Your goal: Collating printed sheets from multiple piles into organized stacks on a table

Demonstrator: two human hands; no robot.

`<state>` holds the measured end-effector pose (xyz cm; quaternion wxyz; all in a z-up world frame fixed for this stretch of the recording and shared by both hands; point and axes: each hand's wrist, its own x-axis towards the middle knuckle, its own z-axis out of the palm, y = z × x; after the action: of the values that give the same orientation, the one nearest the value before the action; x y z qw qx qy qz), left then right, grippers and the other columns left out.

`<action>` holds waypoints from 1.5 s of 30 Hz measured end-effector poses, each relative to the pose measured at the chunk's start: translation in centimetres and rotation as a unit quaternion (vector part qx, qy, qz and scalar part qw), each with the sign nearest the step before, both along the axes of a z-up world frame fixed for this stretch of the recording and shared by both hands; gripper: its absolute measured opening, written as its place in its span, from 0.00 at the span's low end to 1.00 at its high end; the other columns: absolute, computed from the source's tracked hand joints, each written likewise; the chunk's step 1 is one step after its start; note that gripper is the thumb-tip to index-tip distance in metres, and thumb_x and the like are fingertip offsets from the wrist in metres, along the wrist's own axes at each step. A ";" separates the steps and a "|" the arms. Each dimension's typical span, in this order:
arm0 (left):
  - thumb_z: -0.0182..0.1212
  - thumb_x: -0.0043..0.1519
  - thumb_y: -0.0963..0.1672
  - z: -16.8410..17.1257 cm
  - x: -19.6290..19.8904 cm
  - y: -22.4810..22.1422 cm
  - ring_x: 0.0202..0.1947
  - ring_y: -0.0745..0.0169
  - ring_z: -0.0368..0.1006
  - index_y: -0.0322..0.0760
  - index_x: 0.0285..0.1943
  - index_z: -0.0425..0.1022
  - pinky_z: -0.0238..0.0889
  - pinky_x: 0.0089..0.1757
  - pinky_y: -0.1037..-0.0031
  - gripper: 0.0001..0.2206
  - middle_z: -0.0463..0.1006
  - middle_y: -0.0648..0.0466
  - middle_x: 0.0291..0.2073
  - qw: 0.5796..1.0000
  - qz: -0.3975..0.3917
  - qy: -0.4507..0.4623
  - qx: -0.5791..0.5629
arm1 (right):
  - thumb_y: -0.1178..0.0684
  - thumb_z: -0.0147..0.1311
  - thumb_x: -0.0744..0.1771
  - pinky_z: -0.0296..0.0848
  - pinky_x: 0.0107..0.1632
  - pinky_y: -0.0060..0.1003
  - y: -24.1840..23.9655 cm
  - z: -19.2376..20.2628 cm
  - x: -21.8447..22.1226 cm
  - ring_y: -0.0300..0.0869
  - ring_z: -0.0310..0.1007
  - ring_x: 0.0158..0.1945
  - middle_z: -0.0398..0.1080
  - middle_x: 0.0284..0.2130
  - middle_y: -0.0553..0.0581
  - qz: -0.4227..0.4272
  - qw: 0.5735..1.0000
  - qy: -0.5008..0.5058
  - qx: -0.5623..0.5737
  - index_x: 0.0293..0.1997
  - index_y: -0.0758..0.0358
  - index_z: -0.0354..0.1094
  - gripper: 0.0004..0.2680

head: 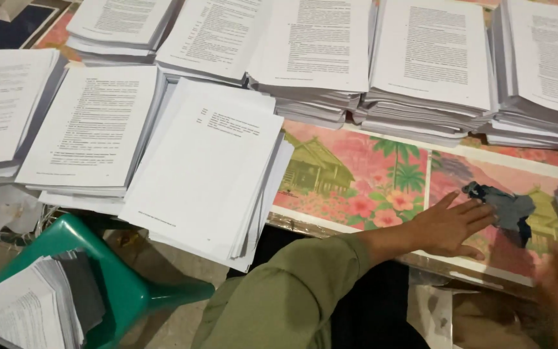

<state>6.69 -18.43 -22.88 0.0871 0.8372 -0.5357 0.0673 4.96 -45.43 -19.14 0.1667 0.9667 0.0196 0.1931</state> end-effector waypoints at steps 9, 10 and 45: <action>0.32 0.56 0.64 2.9 -0.7 1.1 0.70 0.52 0.37 0.45 0.71 0.44 0.27 0.60 0.42 0.38 0.44 0.52 0.70 0.998 0.061 0.024 0.021 | 0.48 0.43 0.69 0.63 0.48 0.40 12.5 -2.1 -7.1 0.46 0.70 0.50 0.69 0.45 0.53 -0.021 0.996 -0.072 0.048 0.47 0.62 0.63 0.09; 0.35 0.57 0.65 2.6 -0.8 1.0 0.71 0.53 0.37 0.47 0.71 0.42 0.28 0.61 0.43 0.38 0.41 0.54 0.71 0.997 0.071 -0.003 0.017 | 0.48 0.44 0.69 0.55 0.53 0.47 12.9 -1.8 -7.5 0.52 0.63 0.57 0.65 0.53 0.64 -0.034 0.989 -0.078 0.118 0.57 0.71 0.60 0.15; 0.37 0.59 0.58 4.9 -0.4 1.2 0.69 0.43 0.27 0.40 0.70 0.40 0.14 0.57 0.36 0.34 0.38 0.48 0.69 0.989 0.031 0.141 0.041 | 0.77 0.50 0.58 0.68 0.49 0.49 0.3 8.6 14.9 0.63 0.58 0.53 0.52 0.57 0.69 -0.145 0.937 -0.237 0.210 0.60 0.76 0.51 0.25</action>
<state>6.29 -17.28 -17.99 0.1252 0.8572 -0.4945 -0.0704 19.87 -45.10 -10.56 -0.0143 0.8980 -0.2022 0.3904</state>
